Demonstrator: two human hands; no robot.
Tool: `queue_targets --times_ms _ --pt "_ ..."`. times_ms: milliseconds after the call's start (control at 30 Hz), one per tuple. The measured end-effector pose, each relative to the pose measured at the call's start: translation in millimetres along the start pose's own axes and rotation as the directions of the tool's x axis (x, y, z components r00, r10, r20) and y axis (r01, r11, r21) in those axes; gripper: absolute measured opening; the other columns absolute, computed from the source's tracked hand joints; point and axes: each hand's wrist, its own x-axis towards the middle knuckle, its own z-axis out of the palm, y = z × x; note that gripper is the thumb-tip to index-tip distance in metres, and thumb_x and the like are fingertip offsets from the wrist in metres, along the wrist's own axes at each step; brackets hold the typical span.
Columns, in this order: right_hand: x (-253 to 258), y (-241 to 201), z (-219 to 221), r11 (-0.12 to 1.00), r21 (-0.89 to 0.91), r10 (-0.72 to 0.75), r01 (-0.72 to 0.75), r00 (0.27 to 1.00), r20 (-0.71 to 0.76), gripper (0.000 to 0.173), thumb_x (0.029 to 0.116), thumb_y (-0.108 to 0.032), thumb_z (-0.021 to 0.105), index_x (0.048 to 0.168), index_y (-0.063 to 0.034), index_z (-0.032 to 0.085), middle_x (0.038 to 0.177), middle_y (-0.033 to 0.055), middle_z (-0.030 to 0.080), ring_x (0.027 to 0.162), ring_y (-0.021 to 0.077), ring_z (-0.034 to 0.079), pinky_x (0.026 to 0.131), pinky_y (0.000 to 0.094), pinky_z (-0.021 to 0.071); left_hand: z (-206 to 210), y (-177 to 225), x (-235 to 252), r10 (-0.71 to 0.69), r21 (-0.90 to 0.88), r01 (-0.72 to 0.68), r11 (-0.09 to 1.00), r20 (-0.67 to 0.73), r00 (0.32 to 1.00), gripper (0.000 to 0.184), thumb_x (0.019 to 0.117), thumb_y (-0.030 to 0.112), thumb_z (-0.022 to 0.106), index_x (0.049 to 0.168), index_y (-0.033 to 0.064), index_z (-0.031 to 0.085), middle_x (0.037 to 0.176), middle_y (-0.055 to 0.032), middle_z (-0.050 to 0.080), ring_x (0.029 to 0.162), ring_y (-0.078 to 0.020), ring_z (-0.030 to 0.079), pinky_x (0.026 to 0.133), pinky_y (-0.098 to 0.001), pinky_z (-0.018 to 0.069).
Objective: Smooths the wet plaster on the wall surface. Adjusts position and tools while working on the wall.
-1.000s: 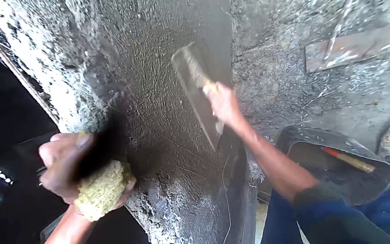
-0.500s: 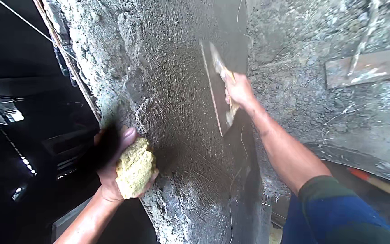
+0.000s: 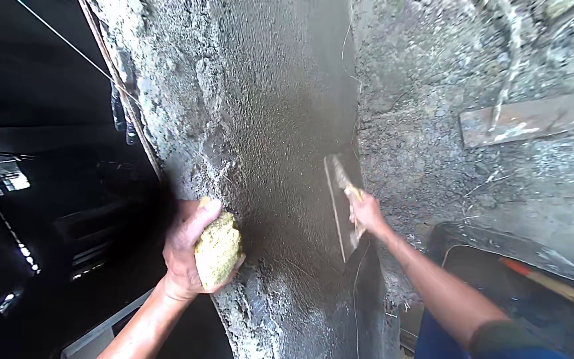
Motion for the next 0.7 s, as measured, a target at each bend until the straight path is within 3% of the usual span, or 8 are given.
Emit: queue_targets --times_ms 67,167,267,333,400,533,600,700 --pt "54 -30 -10 0.998 0.054 0.021 -0.022 1.000 0.019 0.057 0.1084 -0.053 0.041 0.125 -0.0020 0.061 0.079 0.0141 0.066 0.063 0.0261 0.067 0.066 0.0488 0.0611 0 -1 1 0.009 -0.009 -0.009 1.000 -0.008 1.000 0.072 0.0898 0.054 0.064 0.149 0.0222 0.038 0.126 -0.0016 0.058 0.117 -0.0137 0.055 0.100 -0.0318 0.0440" --pt "82 -122 -15 0.985 0.033 -0.168 0.169 0.986 -0.016 0.061 0.1066 -0.058 0.041 0.120 -0.0033 0.063 0.077 0.0131 0.066 0.060 0.0261 0.068 0.061 0.0500 0.0617 -1 2 1 0.011 -0.010 -0.011 1.000 0.001 1.000 0.069 0.0917 0.053 0.063 0.148 0.0198 0.039 0.124 -0.0018 0.059 0.116 -0.0126 0.057 0.098 -0.0317 0.0459" --pt "34 -210 -9 0.923 0.002 -0.385 0.385 0.922 -0.051 0.055 0.1031 -0.061 0.049 0.115 -0.0098 0.065 0.076 0.0081 0.065 0.058 0.0221 0.067 0.058 0.0462 0.0613 -2 2 -2 0.000 0.008 0.000 1.000 0.002 1.000 0.069 0.0904 0.051 0.066 0.146 0.0194 0.041 0.121 -0.0027 0.061 0.115 -0.0141 0.058 0.097 -0.0338 0.0481" --pt "-30 -221 0 0.884 -0.060 -0.466 0.463 0.883 -0.047 0.050 0.1021 -0.059 0.052 0.113 -0.0122 0.065 0.076 0.0072 0.065 0.060 0.0225 0.066 0.057 0.0476 0.0593 -2 3 -2 -0.008 0.028 0.008 1.000 -0.003 1.000 0.069 0.0889 0.051 0.067 0.144 0.0185 0.042 0.120 -0.0026 0.060 0.114 -0.0139 0.058 0.097 -0.0339 0.0466" --pt "-91 -181 15 0.820 -0.091 -0.571 0.566 0.819 -0.052 0.044 0.1019 -0.055 0.056 0.105 -0.0122 0.062 0.066 0.0044 0.058 0.051 0.0198 0.058 0.046 0.0424 0.0514 -3 3 0 -0.011 0.034 0.011 0.999 0.000 1.000 0.069 0.0890 0.052 0.066 0.144 0.0185 0.042 0.121 -0.0022 0.060 0.115 -0.0131 0.057 0.098 -0.0334 0.0460" --pt "-135 -35 35 0.814 -0.107 -0.579 0.572 0.813 -0.062 0.050 0.0996 -0.055 0.058 0.098 -0.0061 0.067 0.065 0.0032 0.061 0.057 0.0138 0.061 0.053 0.0353 0.0528 -5 1 -5 -0.042 0.028 0.041 0.999 0.041 0.998 0.070 0.0893 0.052 0.066 0.146 0.0207 0.040 0.125 -0.0010 0.059 0.118 -0.0121 0.056 0.100 -0.0328 0.0446" --pt "-116 14 30 0.894 -0.121 -0.439 0.432 0.898 -0.037 0.051 0.1005 -0.053 0.057 0.104 -0.0027 0.068 0.070 0.0079 0.065 0.060 0.0190 0.065 0.058 0.0417 0.0569 -6 0 -7 -0.040 0.050 0.037 0.998 0.054 0.998 0.071 0.0896 0.053 0.065 0.147 0.0221 0.039 0.126 0.0003 0.058 0.119 -0.0109 0.055 0.101 -0.0315 0.0443" --pt "-38 31 9 0.986 -0.095 -0.139 0.140 0.990 0.016 0.052 0.1057 -0.049 0.051 0.117 0.0002 0.065 0.078 0.0150 0.068 0.068 0.0287 0.070 0.070 0.0528 0.0598 -7 -2 -11 -0.043 0.068 0.039 0.997 0.057 0.997 0.071 0.0902 0.055 0.063 0.149 0.0238 0.039 0.130 0.0028 0.057 0.122 -0.0092 0.053 0.104 -0.0307 0.0417"
